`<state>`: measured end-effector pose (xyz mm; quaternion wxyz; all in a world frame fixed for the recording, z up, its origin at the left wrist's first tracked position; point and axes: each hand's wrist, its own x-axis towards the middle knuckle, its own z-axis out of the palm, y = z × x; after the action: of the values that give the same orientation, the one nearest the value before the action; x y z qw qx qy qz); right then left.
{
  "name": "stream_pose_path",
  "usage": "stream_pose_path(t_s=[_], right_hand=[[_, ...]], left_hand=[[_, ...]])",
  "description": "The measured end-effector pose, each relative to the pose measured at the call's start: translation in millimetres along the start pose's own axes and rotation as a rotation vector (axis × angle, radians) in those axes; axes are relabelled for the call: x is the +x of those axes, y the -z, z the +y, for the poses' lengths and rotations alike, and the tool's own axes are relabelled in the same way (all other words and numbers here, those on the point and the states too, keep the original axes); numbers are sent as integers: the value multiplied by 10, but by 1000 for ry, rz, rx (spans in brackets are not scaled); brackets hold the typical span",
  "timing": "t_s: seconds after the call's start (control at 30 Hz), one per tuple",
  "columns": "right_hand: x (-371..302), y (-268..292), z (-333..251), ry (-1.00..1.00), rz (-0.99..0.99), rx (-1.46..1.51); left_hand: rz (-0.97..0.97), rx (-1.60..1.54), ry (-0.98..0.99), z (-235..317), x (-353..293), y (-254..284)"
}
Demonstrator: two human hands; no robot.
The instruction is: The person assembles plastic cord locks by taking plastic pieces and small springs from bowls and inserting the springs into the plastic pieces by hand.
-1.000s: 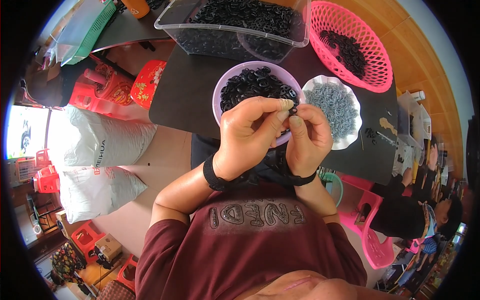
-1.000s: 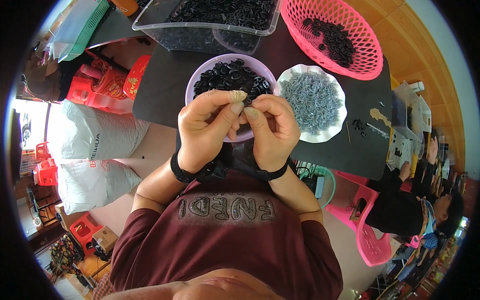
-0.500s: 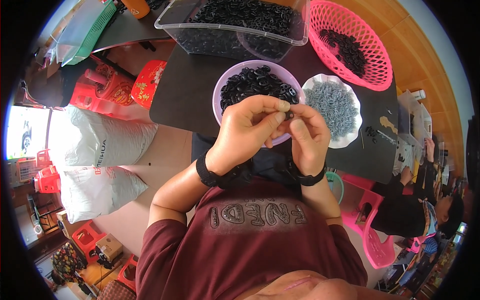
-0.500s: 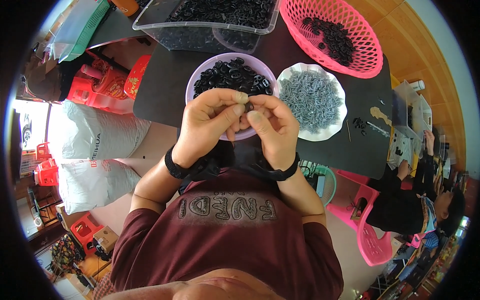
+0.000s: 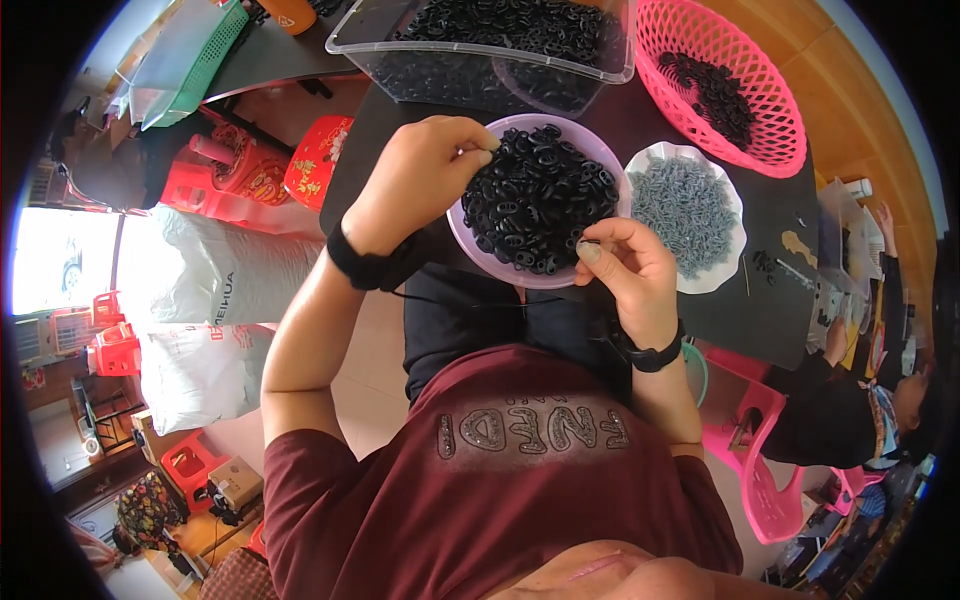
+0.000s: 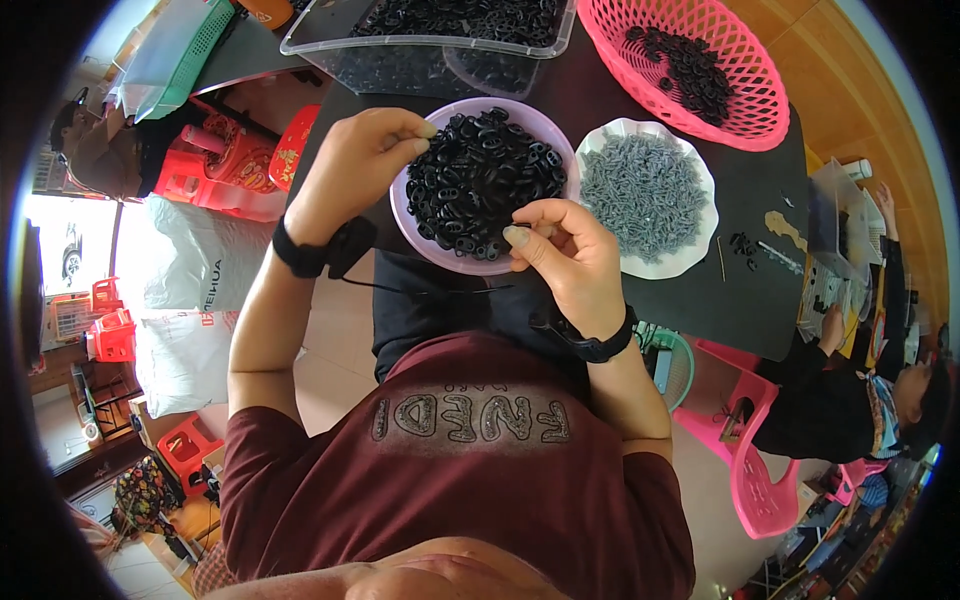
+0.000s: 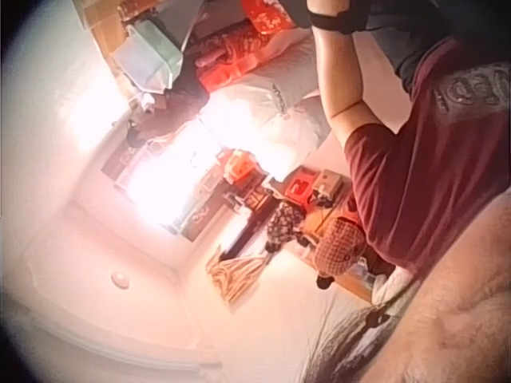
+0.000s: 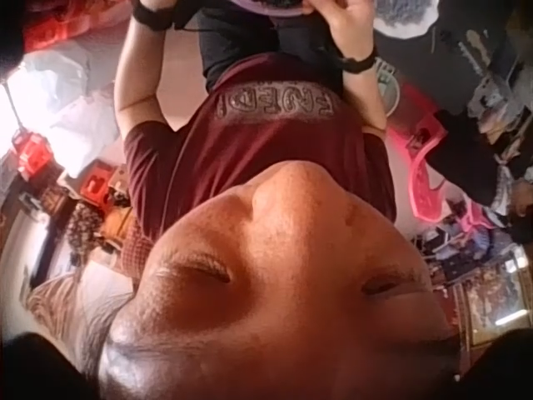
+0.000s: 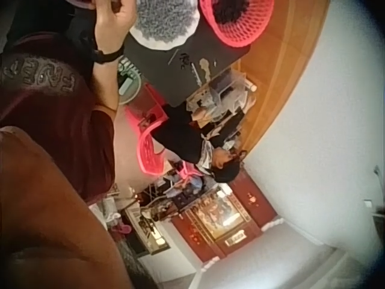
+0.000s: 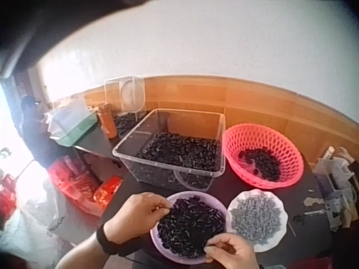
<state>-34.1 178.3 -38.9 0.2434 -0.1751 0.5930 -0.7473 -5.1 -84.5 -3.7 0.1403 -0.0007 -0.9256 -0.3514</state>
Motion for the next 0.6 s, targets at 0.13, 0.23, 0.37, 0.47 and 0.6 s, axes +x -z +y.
stream_pose_path(t_s=[0.13, 0.23, 0.37, 0.47, 0.6], right_hand=[[-7, 9, 11, -1, 5, 1], [-8, 7, 15, 2, -5, 8], [4, 9, 23, 7, -9, 10], [1, 17, 22, 10, -5, 16], [43, 12, 21, 75, 11, -40]], left_hand=[[-135, 195, -96, -65, 126, -69], [-189, 263, -111, -87, 163, -132], [-243, 305, -98, -96, 205, -188], [-149, 182, -98, -49, 191, -165], [-118, 25, 78, -24, 149, -112]])
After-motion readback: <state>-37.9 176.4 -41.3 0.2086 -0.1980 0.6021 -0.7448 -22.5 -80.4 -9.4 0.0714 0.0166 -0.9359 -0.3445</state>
